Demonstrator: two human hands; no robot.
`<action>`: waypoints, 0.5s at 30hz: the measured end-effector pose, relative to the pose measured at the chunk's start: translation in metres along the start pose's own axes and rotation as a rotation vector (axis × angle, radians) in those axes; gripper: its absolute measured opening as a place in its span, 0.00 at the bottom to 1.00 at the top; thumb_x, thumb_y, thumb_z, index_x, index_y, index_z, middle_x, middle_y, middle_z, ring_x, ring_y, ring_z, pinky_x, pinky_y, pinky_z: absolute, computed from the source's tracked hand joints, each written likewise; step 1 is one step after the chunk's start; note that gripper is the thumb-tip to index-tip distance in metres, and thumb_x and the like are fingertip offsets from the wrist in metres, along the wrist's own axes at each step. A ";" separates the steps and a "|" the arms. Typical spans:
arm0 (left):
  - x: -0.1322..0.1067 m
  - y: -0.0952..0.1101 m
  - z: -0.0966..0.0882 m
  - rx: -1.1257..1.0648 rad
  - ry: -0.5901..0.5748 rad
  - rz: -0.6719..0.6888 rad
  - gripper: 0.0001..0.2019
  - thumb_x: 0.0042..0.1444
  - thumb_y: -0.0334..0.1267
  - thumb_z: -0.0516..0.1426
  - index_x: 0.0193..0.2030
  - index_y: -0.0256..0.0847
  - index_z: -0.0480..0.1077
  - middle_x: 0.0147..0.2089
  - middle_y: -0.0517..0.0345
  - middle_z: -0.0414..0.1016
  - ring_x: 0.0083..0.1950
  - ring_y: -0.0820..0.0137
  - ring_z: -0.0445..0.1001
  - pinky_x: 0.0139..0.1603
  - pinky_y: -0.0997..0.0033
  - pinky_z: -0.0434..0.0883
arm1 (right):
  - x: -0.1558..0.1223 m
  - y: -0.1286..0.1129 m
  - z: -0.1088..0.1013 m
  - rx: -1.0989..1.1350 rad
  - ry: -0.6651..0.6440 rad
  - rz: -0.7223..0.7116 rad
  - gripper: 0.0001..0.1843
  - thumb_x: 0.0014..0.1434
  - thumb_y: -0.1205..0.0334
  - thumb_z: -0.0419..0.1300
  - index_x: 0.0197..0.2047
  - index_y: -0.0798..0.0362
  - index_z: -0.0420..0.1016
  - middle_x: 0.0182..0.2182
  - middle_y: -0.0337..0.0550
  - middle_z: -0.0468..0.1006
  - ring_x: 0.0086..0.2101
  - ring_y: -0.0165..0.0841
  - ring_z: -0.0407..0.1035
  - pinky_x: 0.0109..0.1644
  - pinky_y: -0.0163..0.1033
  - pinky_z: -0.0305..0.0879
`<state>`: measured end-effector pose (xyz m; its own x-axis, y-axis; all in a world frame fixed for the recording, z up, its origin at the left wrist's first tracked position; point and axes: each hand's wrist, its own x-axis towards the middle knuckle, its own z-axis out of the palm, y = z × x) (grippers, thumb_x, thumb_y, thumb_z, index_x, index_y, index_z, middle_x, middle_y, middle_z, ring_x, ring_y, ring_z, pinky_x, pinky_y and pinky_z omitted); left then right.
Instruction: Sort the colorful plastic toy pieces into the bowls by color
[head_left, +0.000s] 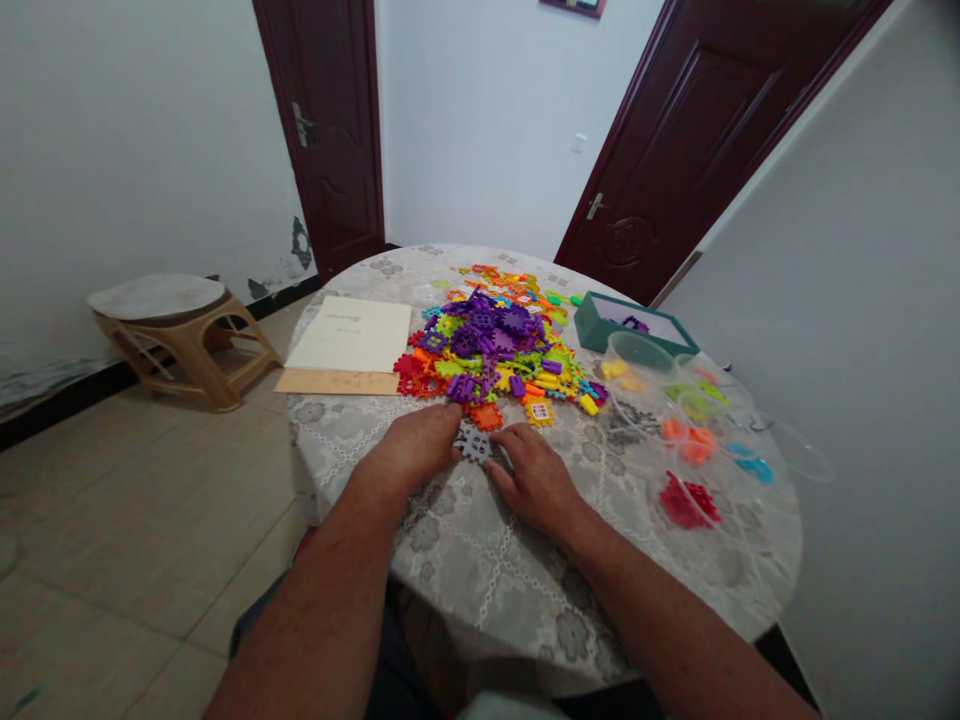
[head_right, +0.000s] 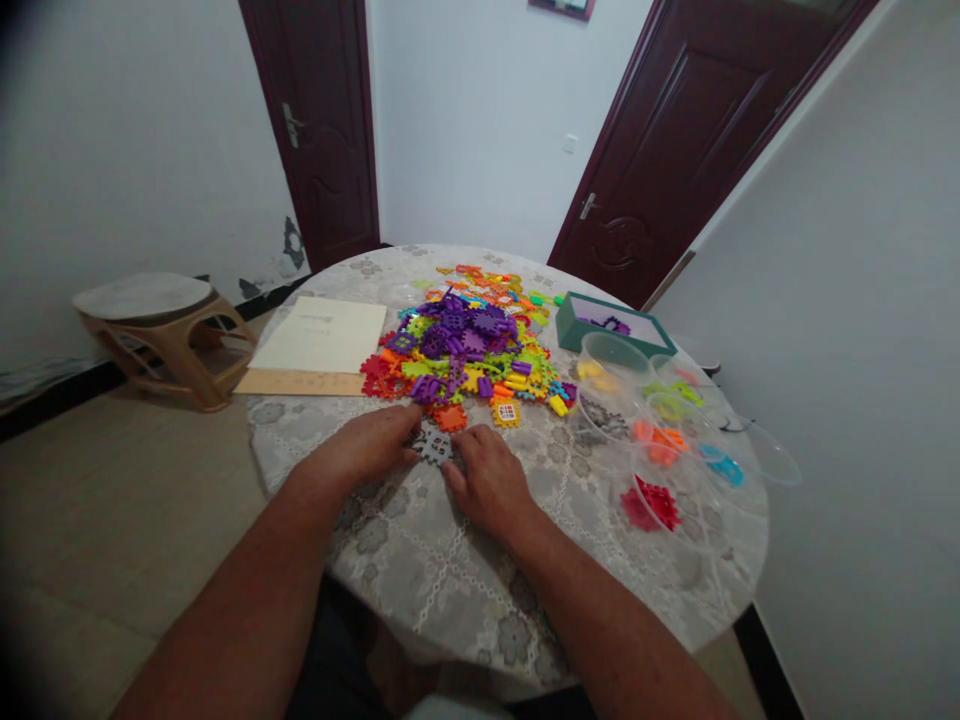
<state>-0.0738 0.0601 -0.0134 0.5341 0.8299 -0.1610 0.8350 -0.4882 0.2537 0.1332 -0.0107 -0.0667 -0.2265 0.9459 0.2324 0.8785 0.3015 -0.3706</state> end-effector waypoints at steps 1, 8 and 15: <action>0.001 0.000 0.001 -0.013 0.001 0.009 0.12 0.60 0.36 0.62 0.50 0.42 0.72 0.53 0.45 0.81 0.54 0.55 0.80 0.50 0.63 0.72 | 0.000 0.002 0.000 0.021 0.000 -0.013 0.13 0.69 0.59 0.62 0.55 0.50 0.74 0.51 0.52 0.76 0.53 0.44 0.71 0.59 0.49 0.70; 0.003 0.004 0.003 -0.203 0.017 0.117 0.13 0.56 0.33 0.63 0.47 0.43 0.69 0.47 0.52 0.80 0.47 0.60 0.79 0.42 0.67 0.68 | -0.006 0.012 0.002 0.104 0.026 -0.115 0.24 0.66 0.61 0.64 0.63 0.50 0.70 0.57 0.53 0.76 0.57 0.45 0.70 0.63 0.52 0.66; 0.005 0.013 0.006 -0.459 0.068 0.219 0.11 0.59 0.35 0.60 0.48 0.45 0.68 0.44 0.57 0.79 0.44 0.64 0.76 0.41 0.68 0.67 | -0.008 0.009 -0.001 0.263 0.101 0.049 0.07 0.67 0.57 0.62 0.43 0.52 0.74 0.37 0.44 0.77 0.38 0.37 0.70 0.43 0.41 0.66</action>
<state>-0.0591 0.0565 -0.0171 0.6675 0.7446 0.0018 0.5521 -0.4965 0.6699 0.1433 -0.0159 -0.0713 -0.1318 0.9474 0.2917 0.7453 0.2887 -0.6011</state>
